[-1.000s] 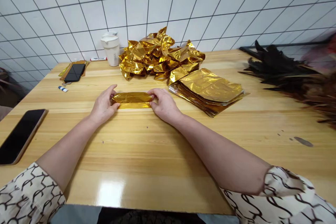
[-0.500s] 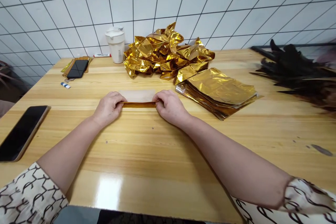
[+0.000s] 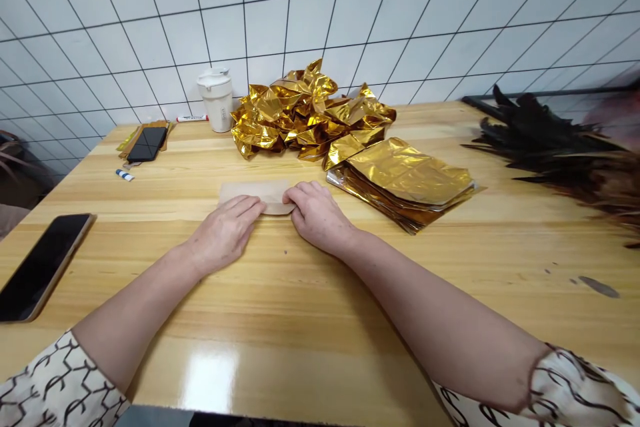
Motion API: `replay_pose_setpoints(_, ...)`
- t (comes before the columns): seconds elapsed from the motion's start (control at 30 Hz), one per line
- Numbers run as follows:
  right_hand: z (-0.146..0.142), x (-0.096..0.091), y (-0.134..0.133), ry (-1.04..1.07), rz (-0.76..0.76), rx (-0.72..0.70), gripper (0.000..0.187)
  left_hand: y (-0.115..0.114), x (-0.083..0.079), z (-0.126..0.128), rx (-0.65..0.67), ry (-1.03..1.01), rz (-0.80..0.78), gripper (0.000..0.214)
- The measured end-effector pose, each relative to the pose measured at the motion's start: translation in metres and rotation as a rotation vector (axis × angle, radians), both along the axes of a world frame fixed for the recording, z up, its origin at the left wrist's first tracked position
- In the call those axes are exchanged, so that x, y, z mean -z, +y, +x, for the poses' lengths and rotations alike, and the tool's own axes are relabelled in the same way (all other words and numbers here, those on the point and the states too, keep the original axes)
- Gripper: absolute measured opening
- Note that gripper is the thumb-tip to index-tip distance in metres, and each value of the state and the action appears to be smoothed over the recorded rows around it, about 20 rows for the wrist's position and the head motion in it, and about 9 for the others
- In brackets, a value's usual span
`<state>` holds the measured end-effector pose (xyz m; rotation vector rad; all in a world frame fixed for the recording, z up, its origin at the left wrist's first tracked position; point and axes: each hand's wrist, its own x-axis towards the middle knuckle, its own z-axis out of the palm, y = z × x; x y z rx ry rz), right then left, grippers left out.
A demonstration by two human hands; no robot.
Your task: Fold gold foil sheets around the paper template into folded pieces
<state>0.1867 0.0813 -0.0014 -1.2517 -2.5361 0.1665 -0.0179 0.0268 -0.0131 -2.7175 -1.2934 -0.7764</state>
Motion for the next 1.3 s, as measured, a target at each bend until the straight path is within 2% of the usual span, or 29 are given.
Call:
replay_pose_setpoints(0.23,-0.005,-0.007,-0.012,-0.043,0.044,-0.006,0.033,0.001,0.001,0.000,0.022,0.059,-0.086,0.032)
replay_pose_setpoints(0.33,-0.012,-0.007,-0.022,0.020,0.077,-0.141,0.041,0.001,-0.001,0.001,0.021,0.056,-0.101,0.031)
replay_pose_setpoints(0.4,-0.017,-0.006,-0.028,0.050,0.053,-0.235,0.045,0.001,-0.002,0.002,0.030,0.042,-0.100,0.032)
replay_pose_setpoints(0.47,-0.020,-0.004,-0.031,0.049,0.017,-0.271,0.049,0.002,-0.001,0.002,0.039,0.029,-0.101,0.032)
replay_pose_setpoints(0.67,-0.021,-0.008,-0.031,-0.035,-0.057,-0.191,0.042,0.003,-0.002,-0.001,0.037,0.028,-0.141,0.033)
replay_pose_setpoints(0.97,-0.017,-0.017,-0.026,-0.099,-0.075,-0.106,0.035,0.002,-0.006,-0.013,-0.029,0.121,-0.207,0.033)
replay_pose_setpoints(1.2,-0.008,-0.025,-0.019,-0.173,-0.075,-0.016,0.030,0.001,-0.017,-0.026,-0.056,0.101,-0.317,0.035)
replay_pose_setpoints(1.3,-0.004,-0.027,-0.015,-0.183,-0.082,-0.028,0.030,0.001,-0.023,-0.030,-0.061,0.096,-0.369,0.033)
